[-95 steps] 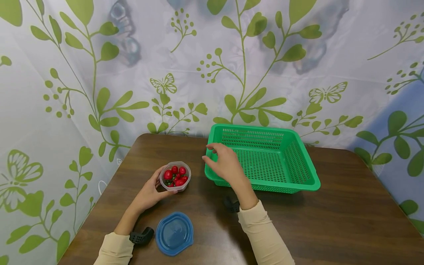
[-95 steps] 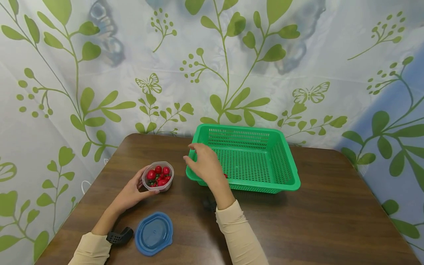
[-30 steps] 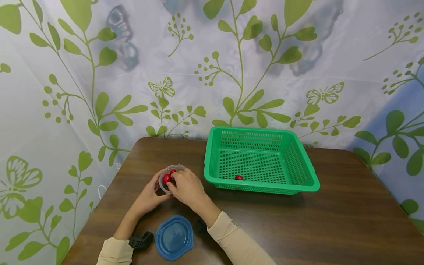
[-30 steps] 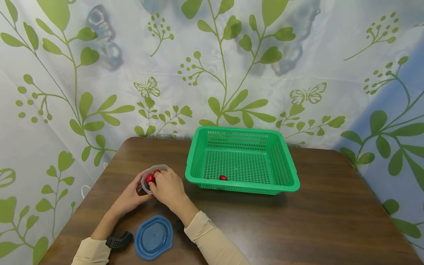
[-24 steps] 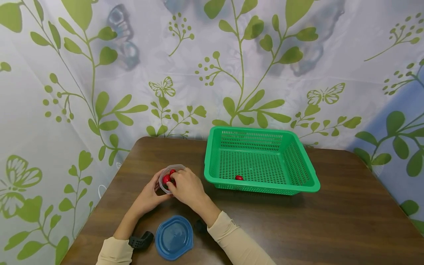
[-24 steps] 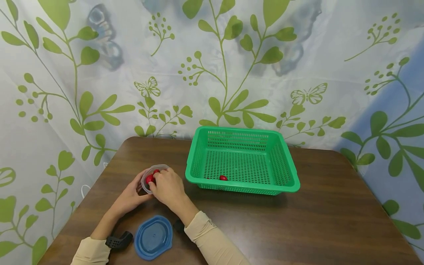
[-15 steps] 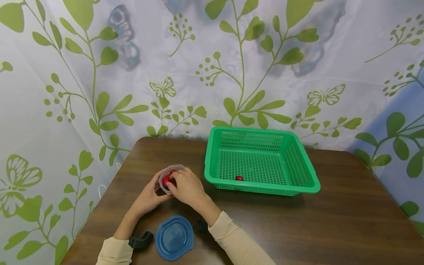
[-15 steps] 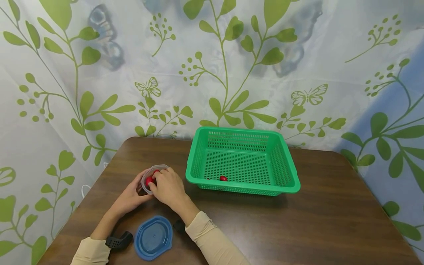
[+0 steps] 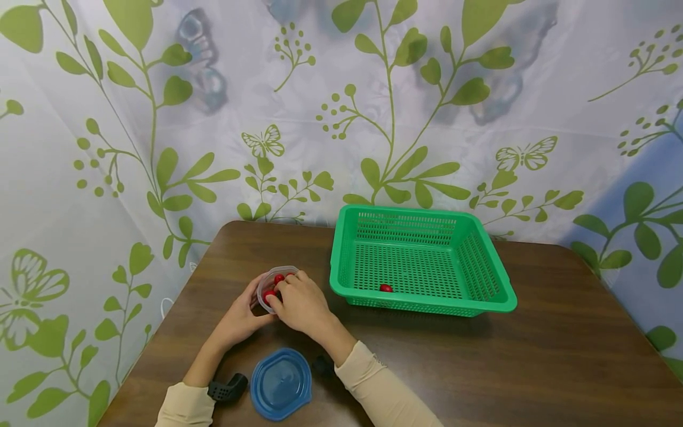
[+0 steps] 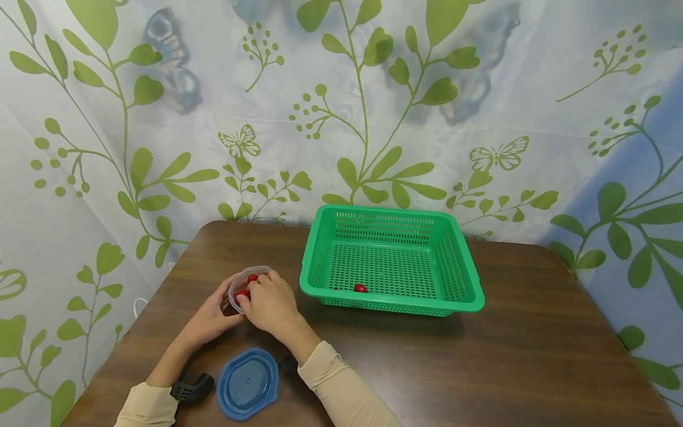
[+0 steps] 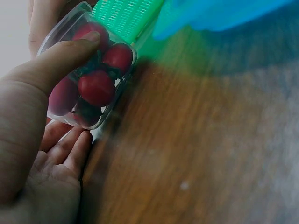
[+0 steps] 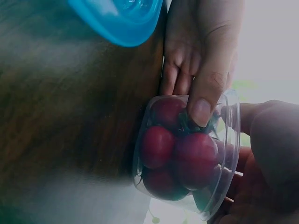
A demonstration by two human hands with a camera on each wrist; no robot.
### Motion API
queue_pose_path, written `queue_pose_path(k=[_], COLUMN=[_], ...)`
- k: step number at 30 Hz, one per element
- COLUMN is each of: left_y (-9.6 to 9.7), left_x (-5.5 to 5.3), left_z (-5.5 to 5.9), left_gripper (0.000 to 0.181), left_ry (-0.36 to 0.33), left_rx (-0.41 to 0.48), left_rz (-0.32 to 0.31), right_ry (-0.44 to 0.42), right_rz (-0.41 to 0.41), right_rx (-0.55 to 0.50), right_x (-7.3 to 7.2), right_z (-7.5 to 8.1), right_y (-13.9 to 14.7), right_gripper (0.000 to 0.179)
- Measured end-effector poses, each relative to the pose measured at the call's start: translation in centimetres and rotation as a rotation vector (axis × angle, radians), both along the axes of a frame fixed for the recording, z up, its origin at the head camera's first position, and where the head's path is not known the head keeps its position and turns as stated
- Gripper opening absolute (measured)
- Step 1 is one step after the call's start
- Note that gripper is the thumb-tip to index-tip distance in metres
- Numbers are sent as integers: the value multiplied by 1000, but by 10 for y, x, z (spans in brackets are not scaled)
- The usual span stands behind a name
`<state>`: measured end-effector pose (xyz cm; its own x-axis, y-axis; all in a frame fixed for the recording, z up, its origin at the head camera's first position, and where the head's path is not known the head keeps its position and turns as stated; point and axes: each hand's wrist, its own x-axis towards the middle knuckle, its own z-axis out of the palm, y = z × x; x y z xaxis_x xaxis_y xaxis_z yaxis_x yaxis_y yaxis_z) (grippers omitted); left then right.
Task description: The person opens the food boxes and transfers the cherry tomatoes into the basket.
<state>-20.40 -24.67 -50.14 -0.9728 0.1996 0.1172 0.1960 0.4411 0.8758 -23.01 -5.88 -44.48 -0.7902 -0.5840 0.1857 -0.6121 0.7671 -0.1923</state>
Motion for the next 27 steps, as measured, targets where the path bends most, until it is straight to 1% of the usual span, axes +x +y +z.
queue_pose_path(k=[5, 8, 12, 16, 21, 27], left_y=[0, 0, -1, -1, 0, 0], left_x=[1, 1, 2, 3, 3, 2], left_z=[0, -2, -2, -1, 0, 0], left_gripper=[96, 95, 93, 92, 93, 92], left_ry=[4, 9, 14, 11, 8, 10], left_rx=[-4, -11, -19, -20, -26, -25], left_rz=[-4, -4, -1, 0, 4, 5], right_ry=[-45, -65, -73, -73, -101, -127], right_rz=[-8, 0, 13, 23, 34, 42], right_rx=[-59, -92, -124, -137, -162, -183], right_x=[1, 2, 2, 2, 1, 1], right_z=[2, 1, -1, 0, 3, 5], right_y=[1, 2, 3, 3, 4, 6], right_gripper=[32, 30, 29, 29, 32, 29])
